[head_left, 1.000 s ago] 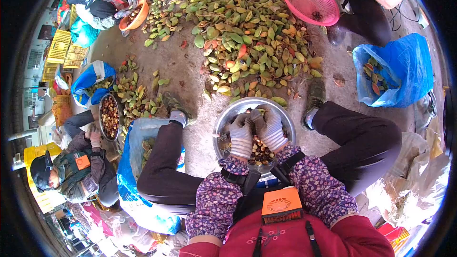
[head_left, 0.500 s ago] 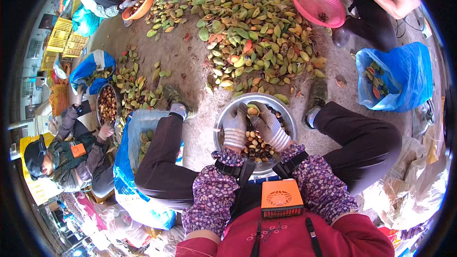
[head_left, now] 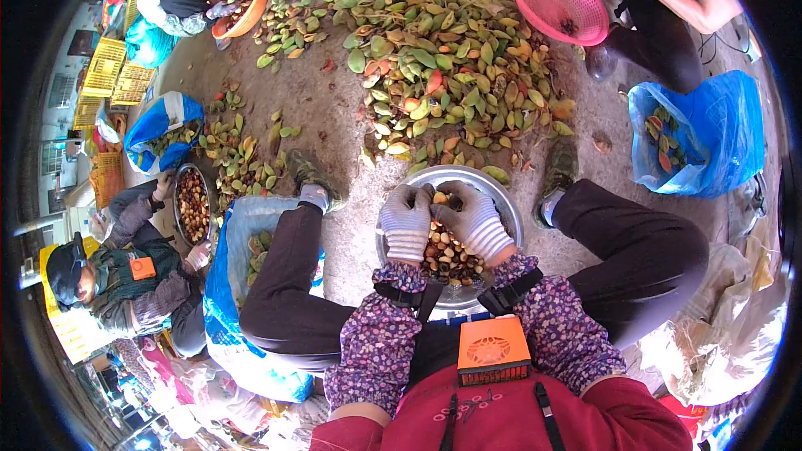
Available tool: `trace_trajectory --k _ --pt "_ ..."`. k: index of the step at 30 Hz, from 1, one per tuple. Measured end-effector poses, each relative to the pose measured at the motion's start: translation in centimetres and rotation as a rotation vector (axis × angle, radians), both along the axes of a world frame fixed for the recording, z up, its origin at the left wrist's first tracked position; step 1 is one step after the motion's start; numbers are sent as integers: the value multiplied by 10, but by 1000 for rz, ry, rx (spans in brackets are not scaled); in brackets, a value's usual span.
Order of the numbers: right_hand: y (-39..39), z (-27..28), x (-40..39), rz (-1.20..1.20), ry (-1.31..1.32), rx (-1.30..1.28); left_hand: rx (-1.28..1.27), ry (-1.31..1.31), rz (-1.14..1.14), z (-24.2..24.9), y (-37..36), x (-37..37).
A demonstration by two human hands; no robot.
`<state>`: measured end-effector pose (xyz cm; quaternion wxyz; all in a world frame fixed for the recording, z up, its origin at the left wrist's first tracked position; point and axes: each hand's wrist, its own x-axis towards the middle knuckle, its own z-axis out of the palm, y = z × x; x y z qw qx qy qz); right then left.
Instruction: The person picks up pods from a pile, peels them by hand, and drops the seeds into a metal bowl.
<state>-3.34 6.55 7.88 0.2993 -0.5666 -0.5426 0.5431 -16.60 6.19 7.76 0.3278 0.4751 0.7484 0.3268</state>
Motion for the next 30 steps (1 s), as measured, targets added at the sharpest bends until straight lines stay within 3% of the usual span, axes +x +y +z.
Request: trace_trajectory --k 2,5,7,9,12,13,15,16,17,19,20,21,22,24,27,29,30 --pt "0 -5 1 17 -34 -41 61 122 -89 -4 0 0" --pt "-5 -26 -1 44 -181 -103 126 60 -153 2 -6 13" --pt "-16 -73 -8 -122 71 -10 181 94 -188 7 -6 30" --pt "-9 -54 -13 -413 703 -369 242 170 -199 21 1 42" --pt "-7 -75 -13 -590 1084 -550 361 139 -234 15 13 43" --pt "-7 -73 -12 -587 1087 -549 363 142 -233 1 16 42" --pt "-8 -67 -10 -375 937 -414 363 -273 -203 -18 21 39" --pt "-9 -63 -16 -444 761 -380 317 -336 -244 -15 23 39" --pt "-6 -60 -12 -558 963 -517 317 -333 -242 -15 24 37" --pt "-7 -56 -12 -433 716 -396 221 -258 -400 -28 26 32" --pt "-4 -37 -9 -229 369 -225 223 -319 -232 -60 23 33" --pt "1 -32 -6 -104 169 -252 292 553 -585 -85 35 8" --pt "-1 -42 -9 -119 205 -197 98 494 -364 -148 38 -20" --pt "-6 -54 -8 -134 234 -159 -108 423 -144 -192 50 -60" --pt "-6 -73 -2 -452 281 -386 -306 -60 462 -168 100 -132" --pt "0 -65 5 -513 395 -451 -342 526 267 -172 101 -138" --pt "3 -53 6 -615 569 -518 -457 515 247 -170 106 -137"
